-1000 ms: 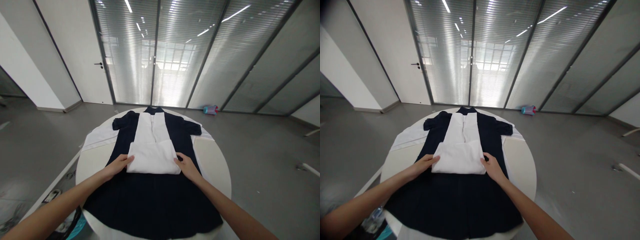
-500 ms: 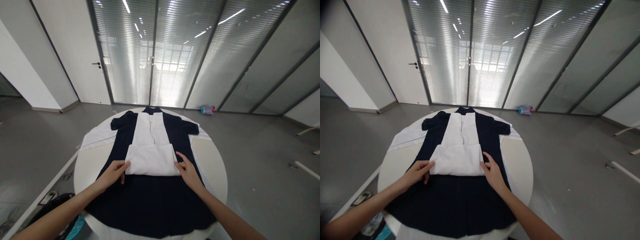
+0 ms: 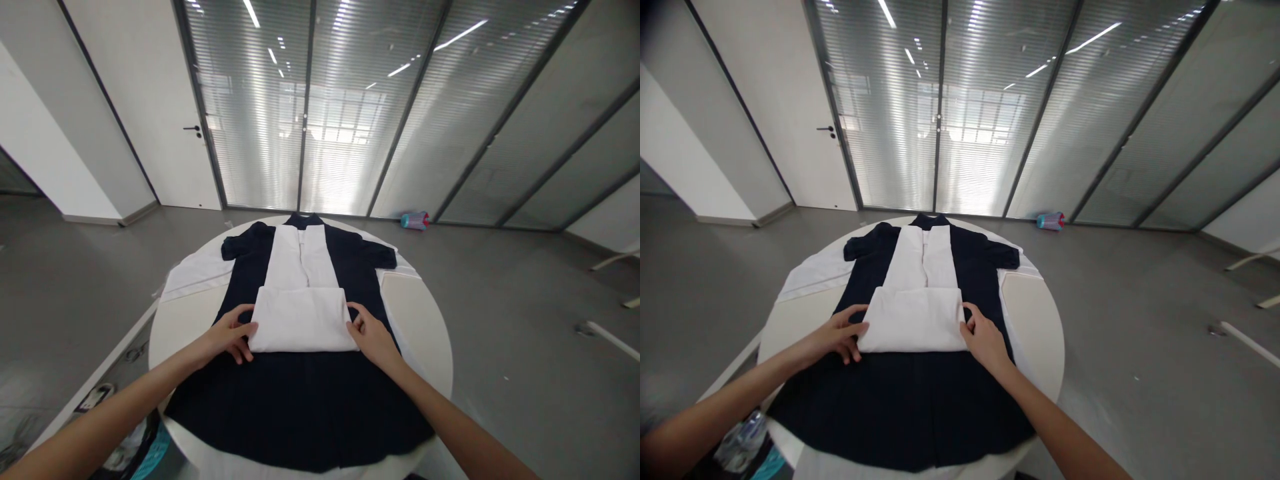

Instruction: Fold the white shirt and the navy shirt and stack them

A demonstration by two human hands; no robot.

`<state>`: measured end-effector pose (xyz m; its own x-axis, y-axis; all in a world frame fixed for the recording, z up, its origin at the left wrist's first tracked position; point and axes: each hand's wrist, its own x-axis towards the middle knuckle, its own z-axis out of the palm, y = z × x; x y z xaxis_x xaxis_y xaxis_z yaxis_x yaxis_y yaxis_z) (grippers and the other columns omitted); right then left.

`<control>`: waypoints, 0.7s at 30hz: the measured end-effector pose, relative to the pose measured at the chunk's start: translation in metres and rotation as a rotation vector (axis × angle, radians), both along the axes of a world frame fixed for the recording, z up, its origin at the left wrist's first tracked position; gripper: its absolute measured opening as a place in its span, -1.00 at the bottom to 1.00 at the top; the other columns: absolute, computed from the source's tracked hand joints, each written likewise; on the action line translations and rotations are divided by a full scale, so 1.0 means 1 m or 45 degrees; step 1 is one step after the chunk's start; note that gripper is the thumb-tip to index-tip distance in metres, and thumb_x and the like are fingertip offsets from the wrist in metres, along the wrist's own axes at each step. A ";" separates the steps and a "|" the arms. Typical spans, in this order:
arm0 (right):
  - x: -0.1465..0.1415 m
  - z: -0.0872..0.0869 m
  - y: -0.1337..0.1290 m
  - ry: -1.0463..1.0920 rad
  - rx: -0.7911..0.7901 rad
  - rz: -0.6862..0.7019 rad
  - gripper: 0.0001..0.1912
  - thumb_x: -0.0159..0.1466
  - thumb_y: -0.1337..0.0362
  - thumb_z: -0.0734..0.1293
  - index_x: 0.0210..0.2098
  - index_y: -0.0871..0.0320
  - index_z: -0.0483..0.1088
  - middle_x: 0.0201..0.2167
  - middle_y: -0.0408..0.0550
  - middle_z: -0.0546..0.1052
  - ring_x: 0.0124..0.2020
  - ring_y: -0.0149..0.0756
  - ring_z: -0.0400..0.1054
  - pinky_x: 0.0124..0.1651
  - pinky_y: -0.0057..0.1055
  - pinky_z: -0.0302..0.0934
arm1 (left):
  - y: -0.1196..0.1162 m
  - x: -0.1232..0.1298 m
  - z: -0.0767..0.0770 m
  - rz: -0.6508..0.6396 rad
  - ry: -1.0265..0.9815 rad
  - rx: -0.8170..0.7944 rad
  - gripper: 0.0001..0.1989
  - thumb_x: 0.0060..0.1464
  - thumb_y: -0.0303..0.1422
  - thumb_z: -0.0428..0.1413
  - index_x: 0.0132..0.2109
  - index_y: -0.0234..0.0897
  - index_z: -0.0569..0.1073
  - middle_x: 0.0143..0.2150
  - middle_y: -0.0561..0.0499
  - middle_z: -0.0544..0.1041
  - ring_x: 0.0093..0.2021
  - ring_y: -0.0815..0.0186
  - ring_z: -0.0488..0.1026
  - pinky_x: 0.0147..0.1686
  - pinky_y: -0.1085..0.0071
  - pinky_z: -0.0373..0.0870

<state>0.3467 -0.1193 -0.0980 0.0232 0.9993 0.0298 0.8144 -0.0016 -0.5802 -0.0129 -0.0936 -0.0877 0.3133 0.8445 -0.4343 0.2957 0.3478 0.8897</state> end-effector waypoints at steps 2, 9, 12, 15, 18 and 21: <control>0.000 0.004 -0.002 -0.033 0.219 0.026 -0.53 0.33 0.17 0.18 0.19 0.13 0.33 -0.18 0.01 0.47 -0.20 -0.20 0.42 -0.09 -0.26 0.31 | 0.002 -0.001 0.010 0.084 0.254 0.427 -0.25 0.14 -0.04 0.13 0.36 -0.14 0.04 -0.04 -0.16 0.51 -0.34 0.14 0.60 -0.43 0.24 0.53; -0.028 0.023 0.009 -0.318 0.435 0.363 -0.40 0.40 -0.05 0.15 0.33 0.09 0.24 0.39 0.17 0.14 0.41 0.14 -0.06 0.33 0.12 -0.01 | 0.004 0.044 0.035 -0.266 0.587 1.292 -0.51 0.26 -0.06 0.04 0.23 -0.14 0.42 0.39 -0.14 0.23 0.41 -0.12 0.07 0.35 -0.07 0.01; -0.040 0.019 0.018 -0.362 0.404 0.478 -0.35 0.42 -0.08 0.10 0.37 0.13 0.18 0.44 0.15 0.02 0.46 0.11 -0.22 0.40 0.14 -0.19 | 0.015 0.067 0.019 -0.444 0.663 1.301 -0.43 0.27 0.01 -0.01 0.33 -0.11 0.33 0.44 -0.12 0.14 0.46 -0.12 -0.11 0.37 -0.15 -0.17; -0.042 0.008 0.023 -0.394 0.320 0.508 -0.29 0.42 -0.13 0.06 0.39 0.18 0.12 0.46 0.18 -0.04 0.47 0.10 -0.28 0.41 0.15 -0.26 | 0.026 0.074 -0.003 -0.527 0.752 1.283 -0.36 0.25 0.07 -0.02 0.38 -0.06 0.25 0.46 -0.10 0.10 0.47 -0.12 -0.16 0.37 -0.17 -0.25; -0.038 -0.005 0.025 -0.392 0.174 0.517 -0.24 0.42 -0.16 0.02 0.41 0.21 0.08 0.45 0.22 -0.06 0.47 0.07 -0.24 0.41 0.15 -0.23 | 0.032 0.071 -0.020 -0.589 0.786 1.255 -0.34 0.27 0.08 -0.06 0.41 -0.03 0.16 0.47 -0.09 0.07 0.47 -0.10 -0.12 0.38 -0.14 -0.24; -0.033 -0.012 0.026 -0.398 0.102 0.530 -0.22 0.42 -0.17 0.00 0.42 0.22 0.04 0.45 0.22 -0.06 0.47 0.02 -0.22 0.41 0.14 -0.21 | 0.033 0.067 -0.028 -0.606 0.812 1.277 -0.36 0.30 0.05 -0.09 0.43 -0.03 0.13 0.48 -0.07 0.04 0.47 -0.06 -0.14 0.39 -0.10 -0.27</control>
